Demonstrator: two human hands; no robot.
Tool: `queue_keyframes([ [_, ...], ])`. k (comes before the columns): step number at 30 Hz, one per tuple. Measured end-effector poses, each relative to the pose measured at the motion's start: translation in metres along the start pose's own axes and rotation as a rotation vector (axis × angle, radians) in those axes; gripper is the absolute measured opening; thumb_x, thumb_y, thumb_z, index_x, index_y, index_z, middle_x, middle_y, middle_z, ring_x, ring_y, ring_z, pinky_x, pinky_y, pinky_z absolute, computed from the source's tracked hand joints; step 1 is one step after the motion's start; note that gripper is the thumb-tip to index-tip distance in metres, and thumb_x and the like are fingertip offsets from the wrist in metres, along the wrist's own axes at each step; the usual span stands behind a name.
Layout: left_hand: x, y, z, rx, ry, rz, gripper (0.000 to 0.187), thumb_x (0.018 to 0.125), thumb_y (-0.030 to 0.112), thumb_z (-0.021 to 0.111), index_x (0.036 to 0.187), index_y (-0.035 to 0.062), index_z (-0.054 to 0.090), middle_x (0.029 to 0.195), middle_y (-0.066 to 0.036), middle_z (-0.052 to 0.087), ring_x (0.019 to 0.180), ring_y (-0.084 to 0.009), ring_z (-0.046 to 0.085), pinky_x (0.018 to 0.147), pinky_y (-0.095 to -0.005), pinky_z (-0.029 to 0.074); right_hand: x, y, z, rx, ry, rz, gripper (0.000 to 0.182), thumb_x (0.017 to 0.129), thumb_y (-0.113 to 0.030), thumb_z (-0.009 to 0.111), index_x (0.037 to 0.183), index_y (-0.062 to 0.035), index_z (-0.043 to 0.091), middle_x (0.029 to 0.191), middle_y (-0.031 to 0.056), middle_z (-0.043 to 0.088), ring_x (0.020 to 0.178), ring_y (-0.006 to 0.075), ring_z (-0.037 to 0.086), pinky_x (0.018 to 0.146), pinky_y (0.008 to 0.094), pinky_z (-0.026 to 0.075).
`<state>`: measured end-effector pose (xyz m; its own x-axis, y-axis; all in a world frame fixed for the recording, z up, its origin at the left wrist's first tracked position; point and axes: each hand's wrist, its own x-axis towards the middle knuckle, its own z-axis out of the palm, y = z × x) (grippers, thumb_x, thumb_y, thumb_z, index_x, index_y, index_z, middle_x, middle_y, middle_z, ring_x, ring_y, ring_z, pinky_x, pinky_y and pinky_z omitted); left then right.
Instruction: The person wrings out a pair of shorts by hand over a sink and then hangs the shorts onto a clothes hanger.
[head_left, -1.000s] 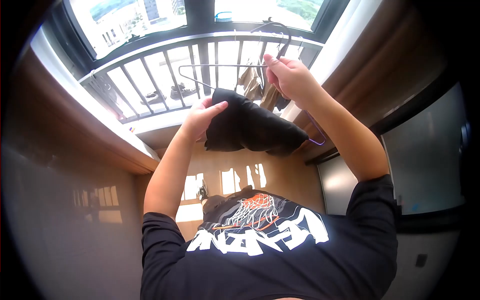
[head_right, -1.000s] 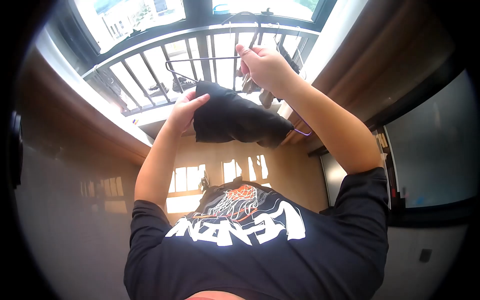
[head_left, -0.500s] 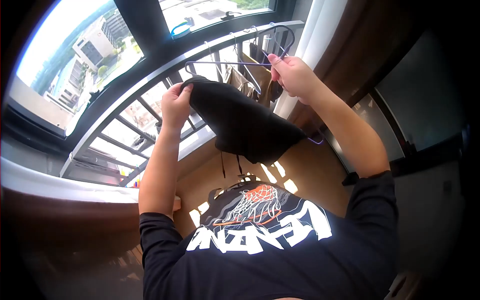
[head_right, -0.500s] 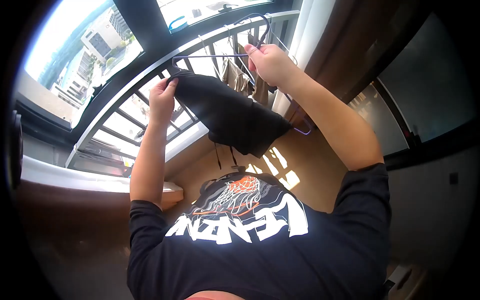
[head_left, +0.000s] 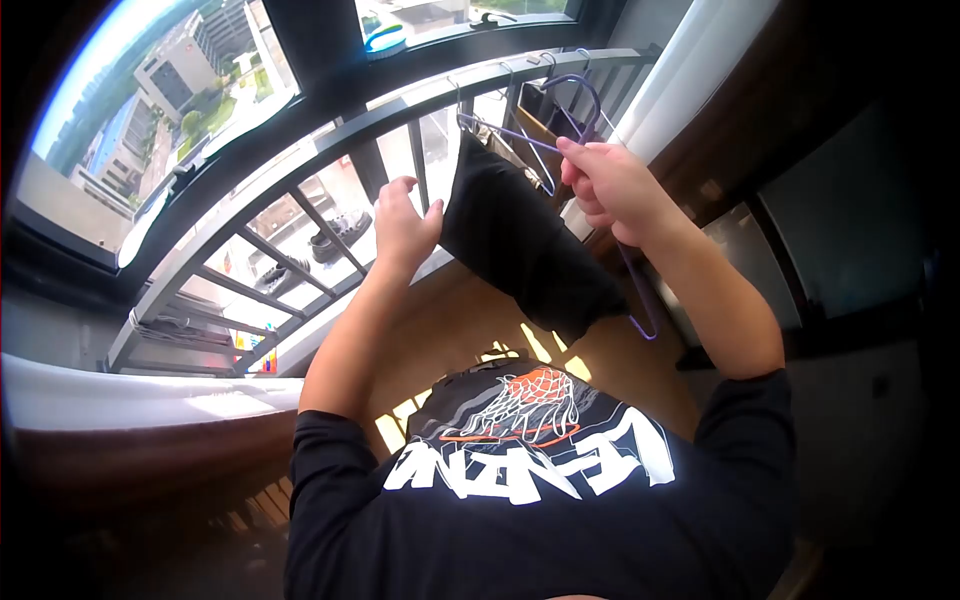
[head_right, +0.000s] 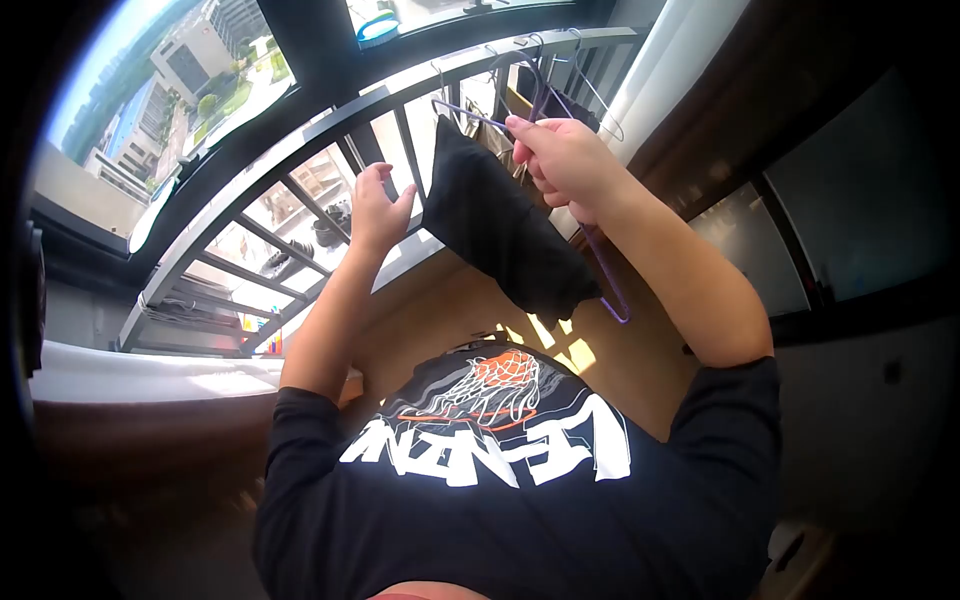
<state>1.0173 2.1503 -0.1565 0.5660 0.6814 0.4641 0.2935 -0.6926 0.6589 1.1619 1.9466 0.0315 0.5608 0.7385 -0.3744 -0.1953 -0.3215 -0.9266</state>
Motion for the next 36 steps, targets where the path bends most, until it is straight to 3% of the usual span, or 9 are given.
queue_keyframes([
  [3,-0.026,0.036,0.004,-0.353,-0.255,0.001,0.044,0.079,0.022,0.076,0.111,-0.0001,0.055,0.103,-0.016,0.059,0.094,-0.0282,0.059,0.084,-0.0369,0.049,0.009,-0.001,0.006,0.02,-0.042,0.038,0.033,0.101,-0.032,0.051,0.075,-0.0116,0.05,0.055,-0.0086,0.034,0.042,0.0023,0.024,0.039,0.0198,0.02],
  [8,-0.068,0.082,0.006,-0.526,-0.448,0.326,0.059,0.07,0.027,0.084,0.112,-0.0003,0.052,0.108,-0.015,0.053,0.095,-0.0296,0.054,0.085,-0.0361,0.047,0.037,-0.002,0.017,0.031,-0.02,0.096,0.03,0.1,-0.031,0.052,0.078,-0.0117,0.051,0.056,-0.0085,0.035,0.043,0.0025,0.026,0.039,0.0197,0.02],
  [11,-0.082,0.089,0.016,-0.549,-0.326,0.399,0.06,0.065,0.026,0.086,0.108,0.0015,0.052,0.106,-0.015,0.053,0.095,-0.0307,0.055,0.082,-0.0363,0.048,0.051,-0.003,0.019,0.063,0.026,0.11,0.027,0.099,-0.03,0.053,0.081,-0.01,0.052,0.058,-0.008,0.035,0.044,0.0029,0.027,0.04,0.0203,0.02],
  [17,-0.081,0.085,0.038,-0.508,-0.274,0.384,0.039,0.063,0.01,0.077,0.095,0.0027,0.056,0.09,-0.014,0.059,0.085,-0.0347,0.059,0.074,-0.0392,0.05,0.059,0.0,0.029,0.054,0.004,0.058,0.026,0.098,-0.029,0.053,0.086,-0.0065,0.054,0.062,-0.0068,0.037,0.048,0.0033,0.028,0.041,0.0214,0.02],
  [24,-0.08,0.088,0.029,-0.463,-0.22,0.35,0.03,0.063,0.002,0.071,0.087,0.0037,0.053,0.082,-0.013,0.055,0.078,-0.0344,0.057,0.067,-0.0393,0.048,0.076,0.001,0.03,0.103,0.09,0.027,0.027,0.099,-0.029,0.053,0.08,-0.0093,0.053,0.057,-0.0077,0.035,0.043,0.0034,0.026,0.039,0.02,0.02],
  [27,-0.084,0.094,0.026,-0.428,-0.16,0.465,0.03,0.061,0.0,0.071,0.083,0.0047,0.051,0.079,-0.012,0.053,0.075,-0.0335,0.056,0.064,-0.0393,0.046,0.074,0.003,0.034,0.086,0.085,0.023,0.028,0.099,-0.029,0.053,0.078,-0.0103,0.052,0.055,-0.0079,0.033,0.042,0.0034,0.025,0.038,0.0202,0.019],
  [31,-0.073,0.08,-0.004,-0.764,-0.307,0.551,0.023,0.073,0.003,0.072,0.09,0.0043,0.056,0.085,-0.011,0.055,0.076,-0.0276,0.056,0.067,-0.0338,0.047,0.054,-0.005,0.028,0.052,0.03,0.036,0.03,0.099,-0.029,0.052,0.075,-0.0117,0.051,0.054,-0.0083,0.031,0.042,0.0034,0.024,0.038,0.0207,0.018],
  [34,-0.041,0.031,0.007,-0.567,-0.143,0.052,0.025,0.077,0.003,0.071,0.097,0.0029,0.057,0.095,-0.011,0.057,0.082,-0.0218,0.057,0.073,-0.0313,0.049,0.037,-0.009,0.016,0.053,-0.041,0.041,0.032,0.1,-0.031,0.052,0.074,-0.0116,0.05,0.055,-0.0083,0.031,0.043,0.0033,0.024,0.038,0.0208,0.019],
  [36,-0.005,0.0,0.02,-0.391,0.024,0.096,0.038,0.076,0.01,0.074,0.109,0.0036,0.057,0.106,-0.013,0.056,0.092,-0.0254,0.056,0.081,-0.0356,0.048,0.026,-0.013,0.012,0.051,-0.043,0.029,0.033,0.1,-0.031,0.051,0.073,-0.0118,0.05,0.054,-0.0083,0.031,0.043,0.0032,0.024,0.038,0.0207,0.019],
])
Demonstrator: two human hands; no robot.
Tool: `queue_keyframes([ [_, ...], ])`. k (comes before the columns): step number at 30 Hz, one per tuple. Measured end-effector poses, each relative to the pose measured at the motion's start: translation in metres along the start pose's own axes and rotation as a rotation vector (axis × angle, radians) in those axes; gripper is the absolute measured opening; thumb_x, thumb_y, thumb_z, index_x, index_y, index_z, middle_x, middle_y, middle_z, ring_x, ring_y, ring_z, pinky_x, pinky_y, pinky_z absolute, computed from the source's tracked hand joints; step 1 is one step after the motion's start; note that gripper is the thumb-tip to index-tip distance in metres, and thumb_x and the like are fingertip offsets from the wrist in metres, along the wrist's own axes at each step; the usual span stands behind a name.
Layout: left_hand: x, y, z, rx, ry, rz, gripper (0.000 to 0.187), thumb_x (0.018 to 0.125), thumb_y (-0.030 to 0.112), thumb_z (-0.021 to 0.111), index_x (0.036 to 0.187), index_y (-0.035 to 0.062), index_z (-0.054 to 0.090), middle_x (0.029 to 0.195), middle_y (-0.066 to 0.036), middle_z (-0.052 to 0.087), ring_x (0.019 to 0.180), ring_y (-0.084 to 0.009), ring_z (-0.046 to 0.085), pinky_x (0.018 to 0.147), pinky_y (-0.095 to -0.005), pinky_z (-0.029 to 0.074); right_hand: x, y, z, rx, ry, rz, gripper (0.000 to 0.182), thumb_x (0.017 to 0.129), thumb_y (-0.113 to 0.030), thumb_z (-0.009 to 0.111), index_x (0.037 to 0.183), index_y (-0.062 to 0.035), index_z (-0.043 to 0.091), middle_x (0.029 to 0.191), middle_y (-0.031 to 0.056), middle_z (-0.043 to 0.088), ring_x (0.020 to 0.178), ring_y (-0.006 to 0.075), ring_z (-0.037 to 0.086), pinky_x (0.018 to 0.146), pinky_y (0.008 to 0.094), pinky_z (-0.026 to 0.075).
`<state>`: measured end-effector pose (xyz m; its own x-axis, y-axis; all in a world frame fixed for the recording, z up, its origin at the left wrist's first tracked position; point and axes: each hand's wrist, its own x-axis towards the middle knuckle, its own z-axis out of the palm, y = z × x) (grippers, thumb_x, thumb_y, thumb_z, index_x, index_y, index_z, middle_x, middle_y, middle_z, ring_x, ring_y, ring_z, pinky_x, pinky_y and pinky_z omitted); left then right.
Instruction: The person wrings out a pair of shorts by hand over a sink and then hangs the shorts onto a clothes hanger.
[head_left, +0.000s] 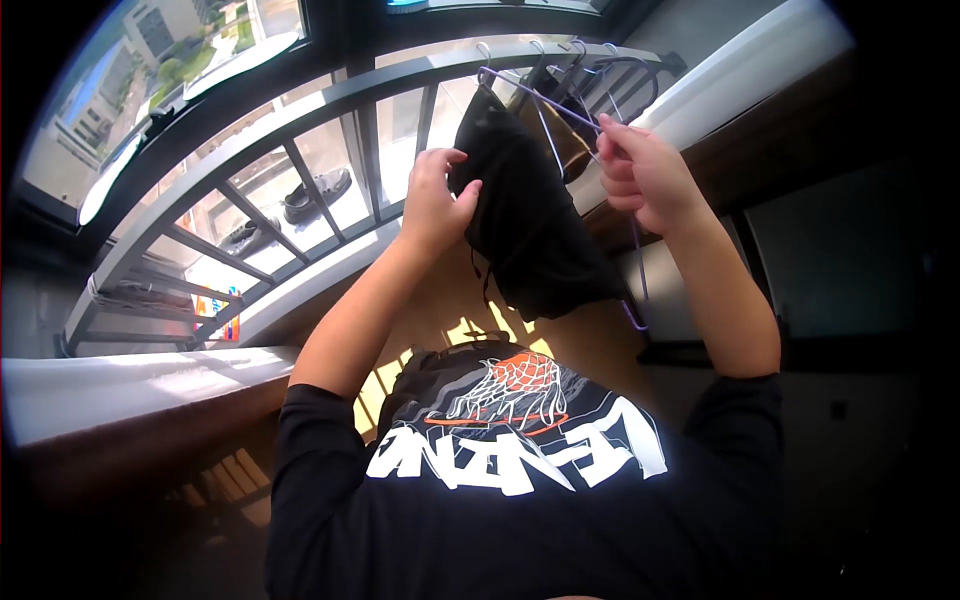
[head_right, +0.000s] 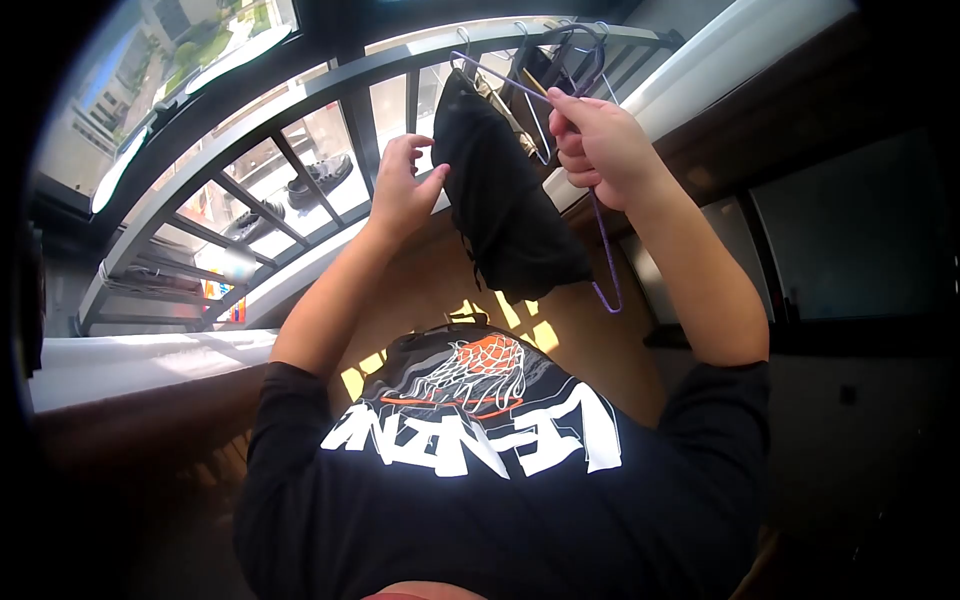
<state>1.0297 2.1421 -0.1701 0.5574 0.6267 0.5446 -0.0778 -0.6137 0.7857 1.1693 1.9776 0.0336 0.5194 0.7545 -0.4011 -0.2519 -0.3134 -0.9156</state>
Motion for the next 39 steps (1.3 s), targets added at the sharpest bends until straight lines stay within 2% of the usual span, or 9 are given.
queue_keyframes([
  [3,0.051,-0.027,0.008,0.062,0.02,-0.068,0.067,0.079,0.028,0.077,0.13,-0.003,0.047,0.127,-0.022,0.051,0.116,-0.031,0.053,0.099,-0.0385,0.044,-0.017,-0.007,-0.004,0.002,-0.017,-0.01,0.036,0.101,-0.033,0.049,0.072,-0.012,0.05,0.054,-0.0083,0.031,0.042,0.0031,0.023,0.038,0.0206,0.018],
  [8,0.106,-0.037,0.02,-0.4,-0.367,-0.178,0.027,0.082,0.024,0.072,0.092,-0.0012,0.071,0.083,-0.013,0.07,0.078,-0.023,0.066,0.077,-0.0338,0.052,-0.044,-0.01,-0.029,-0.027,0.046,-0.044,0.04,0.102,-0.036,0.046,0.071,-0.0117,0.05,0.053,-0.0079,0.029,0.042,0.0038,0.022,0.037,0.0205,0.017],
  [16,0.135,-0.031,0.024,-0.476,-0.422,-0.166,0.023,0.078,0.016,0.076,0.092,0.0007,0.068,0.082,-0.009,0.067,0.075,-0.0176,0.063,0.071,-0.0273,0.051,-0.076,0.0,-0.069,-0.034,0.15,-0.138,0.042,0.103,-0.037,0.043,0.07,-0.0112,0.049,0.053,-0.0076,0.032,0.041,0.003,0.024,0.038,0.0196,0.019],
  [19,0.114,-0.015,0.041,-0.459,-0.303,-0.238,0.042,0.075,0.02,0.079,0.106,-0.0016,0.062,0.097,-0.016,0.065,0.087,-0.0245,0.064,0.078,-0.0342,0.052,-0.068,-0.003,-0.061,-0.032,0.238,-0.119,0.045,0.105,-0.036,0.038,0.069,-0.0117,0.048,0.051,-0.0063,0.031,0.039,0.0044,0.023,0.037,0.0196,0.02],
  [21,0.073,0.022,0.043,-0.012,0.05,0.075,0.039,0.075,0.019,0.079,0.102,-0.0013,0.06,0.092,-0.014,0.061,0.087,-0.0259,0.061,0.077,-0.0353,0.051,-0.085,-0.003,-0.058,-0.011,0.258,-0.093,0.043,0.105,-0.035,0.039,0.07,-0.0114,0.048,0.052,-0.0072,0.031,0.04,0.0037,0.022,0.037,0.0192,0.019],
  [23,0.026,0.058,0.051,-0.159,-0.068,0.08,0.038,0.073,0.019,0.08,0.097,0.0,0.058,0.088,-0.013,0.057,0.084,-0.0279,0.058,0.074,-0.0355,0.049,-0.087,0.002,-0.059,0.039,0.251,-0.08,0.04,0.104,-0.034,0.042,0.071,-0.0116,0.049,0.054,-0.0078,0.031,0.042,0.003,0.022,0.037,0.0191,0.018],
  [25,-0.022,0.105,0.058,-0.337,-0.498,0.216,0.041,0.071,0.021,0.081,0.098,0.0019,0.057,0.092,-0.014,0.056,0.085,-0.0287,0.057,0.071,-0.0364,0.048,-0.083,0.006,-0.061,0.063,0.252,-0.084,0.038,0.103,-0.033,0.046,0.071,-0.0123,0.05,0.054,-0.0085,0.031,0.043,0.0027,0.023,0.038,0.0187,0.018],
  [29,-0.066,0.158,0.082,-0.422,-0.454,0.429,0.045,0.067,0.022,0.083,0.1,0.0036,0.059,0.096,-0.013,0.057,0.086,-0.0309,0.057,0.074,-0.0374,0.049,-0.072,0.008,-0.054,0.078,0.336,-0.107,0.03,0.097,-0.029,0.057,0.073,-0.013,0.051,0.055,-0.0089,0.032,0.044,0.003,0.025,0.039,0.0202,0.018],
  [39,-0.054,0.125,0.032,-0.348,-0.438,0.282,0.016,0.072,0.0,0.07,0.087,0.0037,0.065,0.083,-0.011,0.062,0.079,-0.0307,0.062,0.07,-0.0377,0.051,-0.023,0.016,-0.084,-0.004,0.378,-0.245,0.031,0.094,-0.03,0.061,0.073,-0.0107,0.048,0.058,-0.0066,0.033,0.046,0.0031,0.025,0.04,0.0206,0.018],
])
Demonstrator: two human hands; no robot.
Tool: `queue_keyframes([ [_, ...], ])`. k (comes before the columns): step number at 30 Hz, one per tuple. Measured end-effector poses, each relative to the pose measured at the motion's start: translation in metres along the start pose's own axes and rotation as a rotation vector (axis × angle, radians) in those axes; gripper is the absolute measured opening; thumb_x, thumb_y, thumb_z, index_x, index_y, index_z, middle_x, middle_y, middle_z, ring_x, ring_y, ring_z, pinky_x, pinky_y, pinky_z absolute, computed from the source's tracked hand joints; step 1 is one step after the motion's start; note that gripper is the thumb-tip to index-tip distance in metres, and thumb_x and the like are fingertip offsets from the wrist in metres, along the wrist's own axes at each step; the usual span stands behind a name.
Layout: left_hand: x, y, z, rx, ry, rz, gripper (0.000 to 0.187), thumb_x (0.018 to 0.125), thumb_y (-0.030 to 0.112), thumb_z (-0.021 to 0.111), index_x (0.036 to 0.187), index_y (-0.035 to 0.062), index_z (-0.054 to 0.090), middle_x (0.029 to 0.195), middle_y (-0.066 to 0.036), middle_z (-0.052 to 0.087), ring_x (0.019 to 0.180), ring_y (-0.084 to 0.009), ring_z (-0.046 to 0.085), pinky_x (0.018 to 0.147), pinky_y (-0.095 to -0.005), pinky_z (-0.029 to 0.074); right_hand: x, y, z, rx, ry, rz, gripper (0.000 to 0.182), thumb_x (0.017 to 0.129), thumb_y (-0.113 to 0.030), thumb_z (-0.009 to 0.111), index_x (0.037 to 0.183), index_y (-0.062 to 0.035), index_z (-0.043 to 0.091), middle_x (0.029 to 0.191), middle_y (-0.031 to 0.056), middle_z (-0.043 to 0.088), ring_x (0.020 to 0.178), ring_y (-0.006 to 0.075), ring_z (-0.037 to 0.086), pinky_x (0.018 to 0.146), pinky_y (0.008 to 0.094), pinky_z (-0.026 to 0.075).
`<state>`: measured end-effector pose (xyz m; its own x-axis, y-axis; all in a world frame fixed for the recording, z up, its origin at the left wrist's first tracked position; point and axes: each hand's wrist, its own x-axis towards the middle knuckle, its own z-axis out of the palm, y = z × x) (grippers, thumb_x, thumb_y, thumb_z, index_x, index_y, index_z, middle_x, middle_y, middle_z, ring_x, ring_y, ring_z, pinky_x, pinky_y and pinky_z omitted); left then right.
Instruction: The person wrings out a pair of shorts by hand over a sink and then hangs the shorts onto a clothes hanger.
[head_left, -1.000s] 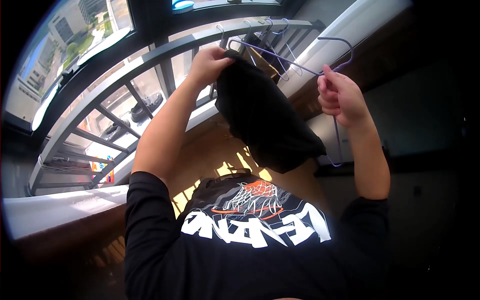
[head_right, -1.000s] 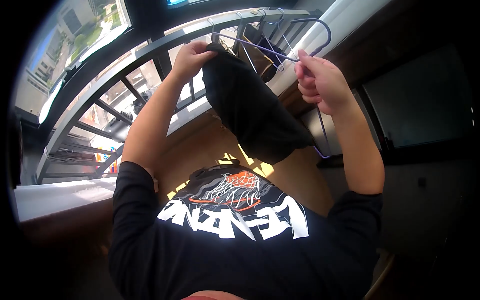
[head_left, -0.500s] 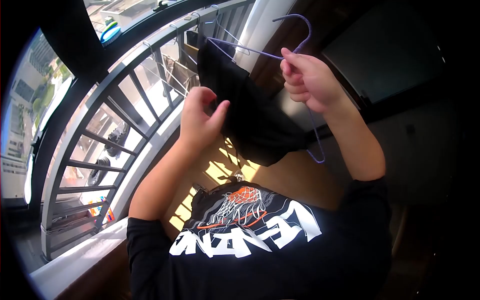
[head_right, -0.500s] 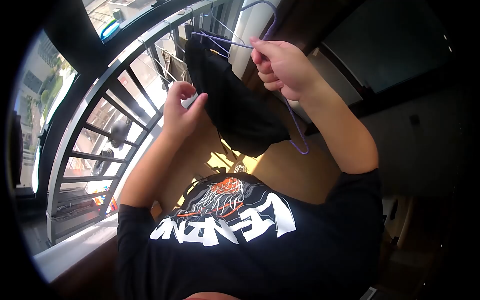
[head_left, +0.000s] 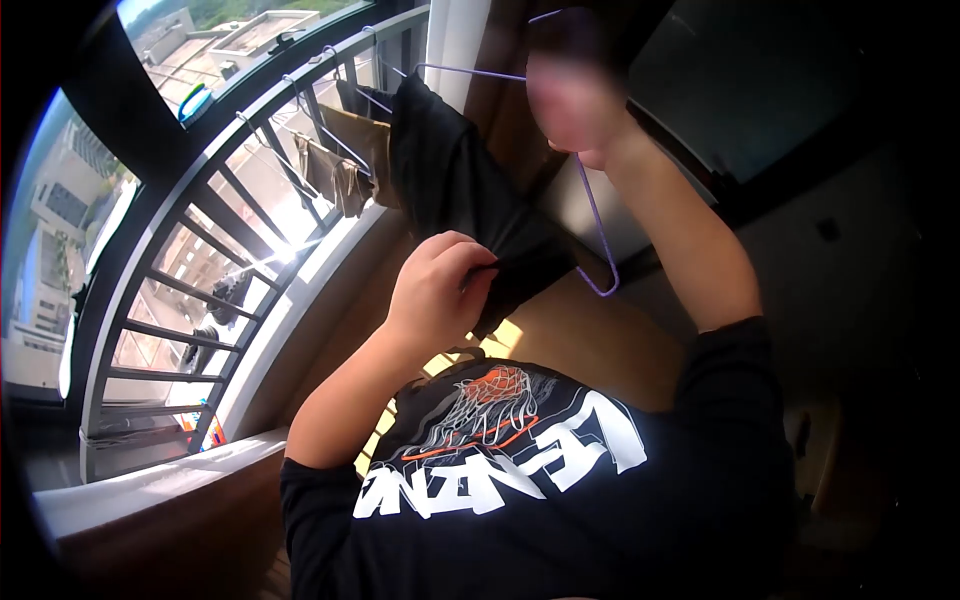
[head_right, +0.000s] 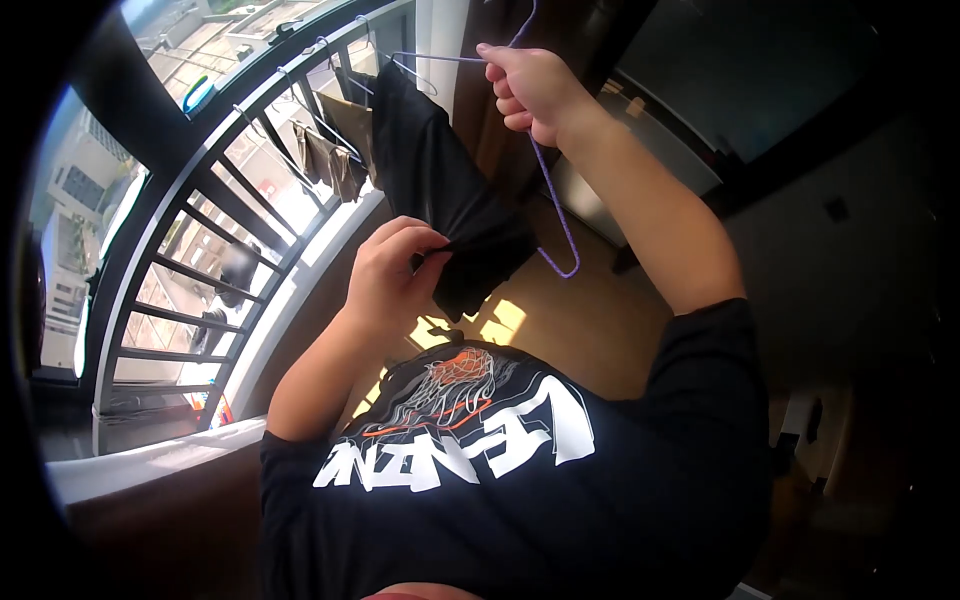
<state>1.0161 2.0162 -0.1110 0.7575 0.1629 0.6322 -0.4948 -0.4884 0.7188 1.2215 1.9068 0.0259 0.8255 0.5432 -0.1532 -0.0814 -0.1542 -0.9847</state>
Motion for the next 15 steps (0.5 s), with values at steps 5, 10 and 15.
queue_keyframes([
  [5,-0.075,-0.012,-0.08,0.223,0.326,0.081,0.026,0.065,-0.012,0.062,0.086,0.0016,0.054,0.083,-0.013,0.057,0.071,-0.0253,0.058,0.062,-0.03,0.048,0.028,-0.014,0.012,-0.047,-0.064,-0.047,0.032,0.095,-0.031,0.059,0.073,-0.0111,0.048,0.055,-0.0076,0.032,0.043,0.003,0.023,0.039,0.0205,0.018],
  [10,-0.186,-0.05,-0.092,0.046,0.787,-0.187,0.026,0.079,-0.013,0.056,0.088,0.0053,0.04,0.095,-0.011,0.054,0.082,-0.0171,0.05,0.077,-0.0251,0.044,0.015,-0.042,0.025,-0.046,-0.058,0.016,0.036,0.097,-0.032,0.057,0.067,-0.0144,0.046,0.052,-0.0093,0.031,0.041,0.0024,0.022,0.038,0.0194,0.017],
  [15,-0.234,-0.074,-0.061,-0.543,0.949,-0.477,0.015,0.09,0.004,0.058,0.097,0.0056,0.044,0.101,-0.014,0.06,0.089,-0.0192,0.056,0.088,-0.0314,0.047,0.002,-0.043,0.033,-0.021,-0.097,-0.007,0.036,0.096,-0.031,0.059,0.067,-0.0152,0.047,0.051,-0.0096,0.028,0.04,0.0026,0.022,0.038,0.0199,0.016],
])
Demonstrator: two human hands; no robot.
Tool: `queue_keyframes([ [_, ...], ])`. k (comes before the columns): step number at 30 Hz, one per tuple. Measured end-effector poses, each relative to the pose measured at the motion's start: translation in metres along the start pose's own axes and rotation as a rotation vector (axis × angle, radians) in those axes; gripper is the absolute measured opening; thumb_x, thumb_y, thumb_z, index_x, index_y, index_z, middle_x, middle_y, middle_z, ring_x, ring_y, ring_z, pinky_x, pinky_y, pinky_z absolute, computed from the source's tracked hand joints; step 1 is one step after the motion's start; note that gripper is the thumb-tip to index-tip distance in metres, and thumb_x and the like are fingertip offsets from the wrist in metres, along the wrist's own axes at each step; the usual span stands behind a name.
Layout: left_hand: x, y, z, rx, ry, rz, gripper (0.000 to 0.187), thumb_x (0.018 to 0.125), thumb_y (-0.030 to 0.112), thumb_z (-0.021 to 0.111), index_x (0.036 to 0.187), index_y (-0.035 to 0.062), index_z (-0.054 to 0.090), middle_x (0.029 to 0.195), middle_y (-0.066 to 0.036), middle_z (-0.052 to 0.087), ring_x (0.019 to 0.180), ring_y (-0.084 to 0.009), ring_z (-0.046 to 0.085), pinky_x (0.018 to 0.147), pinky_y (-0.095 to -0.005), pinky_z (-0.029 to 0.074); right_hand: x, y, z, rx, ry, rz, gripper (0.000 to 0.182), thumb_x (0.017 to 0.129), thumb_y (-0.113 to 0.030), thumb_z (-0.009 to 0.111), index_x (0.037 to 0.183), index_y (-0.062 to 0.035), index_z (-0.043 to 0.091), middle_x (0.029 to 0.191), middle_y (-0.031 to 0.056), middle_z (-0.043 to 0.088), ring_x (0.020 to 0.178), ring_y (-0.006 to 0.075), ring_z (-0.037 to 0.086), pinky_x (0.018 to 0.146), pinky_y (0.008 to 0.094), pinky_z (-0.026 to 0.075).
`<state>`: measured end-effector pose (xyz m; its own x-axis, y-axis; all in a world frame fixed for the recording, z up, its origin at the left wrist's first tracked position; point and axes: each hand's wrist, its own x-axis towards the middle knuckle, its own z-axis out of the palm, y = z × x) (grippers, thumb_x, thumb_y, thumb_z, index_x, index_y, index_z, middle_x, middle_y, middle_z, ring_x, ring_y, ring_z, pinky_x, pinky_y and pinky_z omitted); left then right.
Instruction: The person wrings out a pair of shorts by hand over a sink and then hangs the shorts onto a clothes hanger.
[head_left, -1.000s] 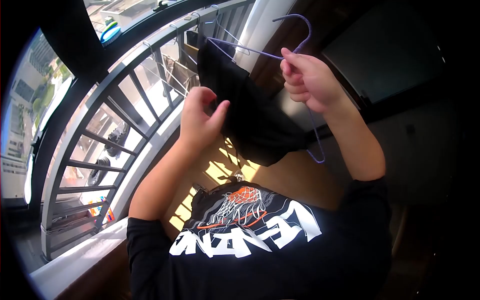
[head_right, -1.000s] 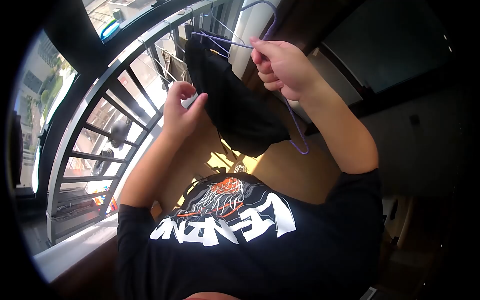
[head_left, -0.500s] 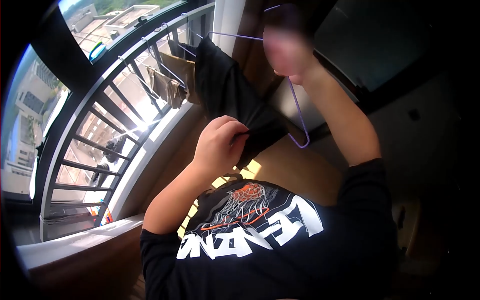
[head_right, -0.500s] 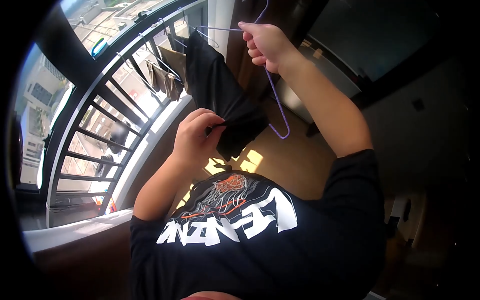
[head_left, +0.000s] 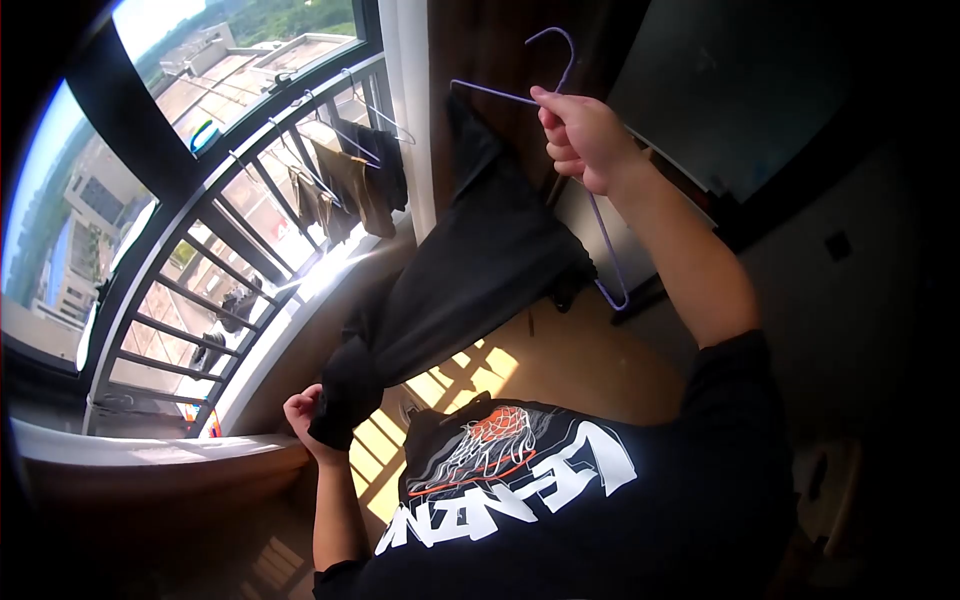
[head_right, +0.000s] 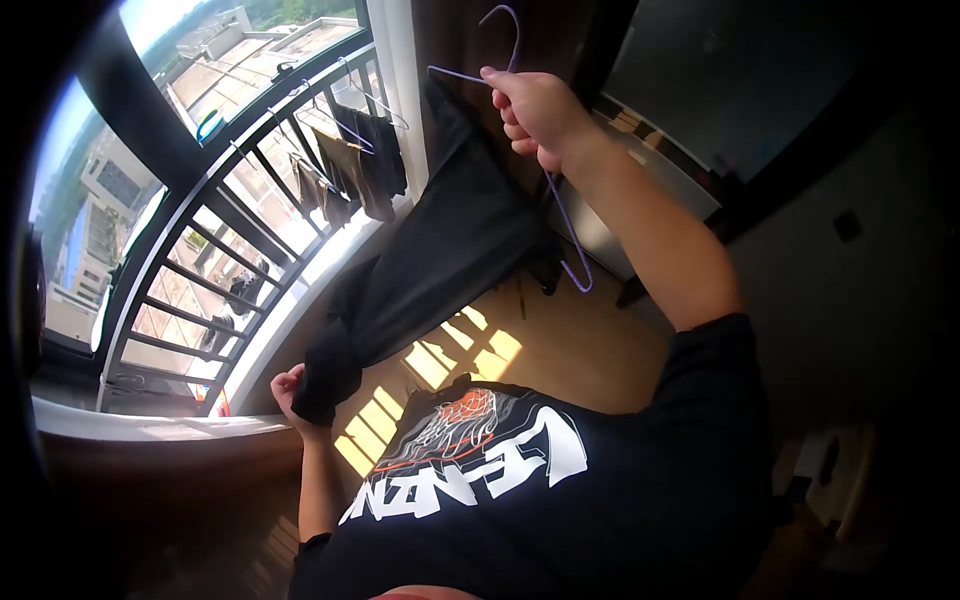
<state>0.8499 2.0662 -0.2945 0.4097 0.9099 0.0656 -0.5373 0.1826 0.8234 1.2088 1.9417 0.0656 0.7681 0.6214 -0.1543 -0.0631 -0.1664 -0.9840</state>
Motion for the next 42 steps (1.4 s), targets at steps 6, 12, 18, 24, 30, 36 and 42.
queue_keyframes([
  [6,-0.015,-0.072,0.0,0.847,-0.678,-0.349,0.026,0.081,0.003,0.064,0.106,0.0024,0.056,0.098,-0.009,0.065,0.091,-0.0173,0.064,0.081,-0.0299,0.051,-0.023,-0.018,-0.014,0.044,0.038,-0.099,0.035,0.096,-0.031,0.059,0.067,-0.0152,0.047,0.051,-0.0096,0.029,0.04,0.0025,0.021,0.037,0.0202,0.015],
  [12,0.058,-0.034,0.161,0.602,-0.677,0.217,0.019,0.083,0.004,0.069,0.097,0.0004,0.058,0.088,-0.013,0.062,0.079,-0.0244,0.065,0.072,-0.0322,0.052,-0.049,-0.002,-0.035,-0.072,0.019,-0.185,0.038,0.094,-0.033,0.061,0.065,-0.0146,0.046,0.051,-0.0086,0.032,0.041,0.0027,0.021,0.038,0.0208,0.016],
  [18,0.086,-0.005,0.355,0.637,-0.606,0.414,0.05,0.075,0.036,0.081,0.096,-0.0025,0.057,0.088,-0.015,0.062,0.079,-0.0278,0.062,0.07,-0.0345,0.05,-0.088,0.034,-0.043,-0.22,0.124,-0.241,0.036,0.091,-0.03,0.066,0.066,-0.0117,0.048,0.05,-0.0076,0.035,0.039,0.0022,0.023,0.036,0.021,0.016],
  [24,0.06,-0.039,0.402,0.332,-0.93,-0.182,0.03,0.078,0.023,0.081,0.074,-0.001,0.063,0.066,-0.001,0.061,0.061,-0.009,0.053,0.059,-0.0249,0.044,-0.127,0.056,-0.103,-0.134,0.392,-0.221,0.037,0.091,-0.031,0.067,0.067,-0.0117,0.046,0.053,-0.009,0.033,0.041,0.0017,0.021,0.037,0.0215,0.013],
  [30,0.036,-0.104,0.364,-0.238,-0.863,-0.562,0.01,0.095,0.015,0.063,0.093,0.0048,0.06,0.081,0.002,0.061,0.076,-0.0083,0.055,0.07,-0.0216,0.045,-0.216,0.061,-0.14,-0.087,0.768,-0.023,0.04,0.087,-0.034,0.07,0.066,-0.0129,0.044,0.054,-0.0093,0.03,0.042,0.0016,0.02,0.038,0.0217,0.013],
  [36,0.002,-0.231,0.252,0.964,-1.18,0.107,0.054,0.085,0.041,0.068,0.12,0.0009,0.059,0.116,-0.019,0.066,0.108,-0.0306,0.063,0.087,-0.0345,0.051,-0.29,0.072,-0.157,-0.065,1.079,-0.106,0.039,0.084,-0.032,0.073,0.066,-0.0131,0.044,0.054,-0.0092,0.029,0.042,0.0012,0.021,0.039,0.0215,0.013],
  [42,-0.074,-0.302,0.249,1.252,-1.746,-0.065,0.046,0.087,0.042,0.06,0.118,0.0086,0.063,0.117,-0.017,0.066,0.108,-0.0317,0.063,0.091,-0.0387,0.05,-0.373,0.07,-0.183,-0.259,1.235,-0.191,0.04,0.084,-0.031,0.074,0.064,-0.0136,0.044,0.054,-0.0092,0.029,0.042,0.0011,0.021,0.039,0.0214,0.014],
])
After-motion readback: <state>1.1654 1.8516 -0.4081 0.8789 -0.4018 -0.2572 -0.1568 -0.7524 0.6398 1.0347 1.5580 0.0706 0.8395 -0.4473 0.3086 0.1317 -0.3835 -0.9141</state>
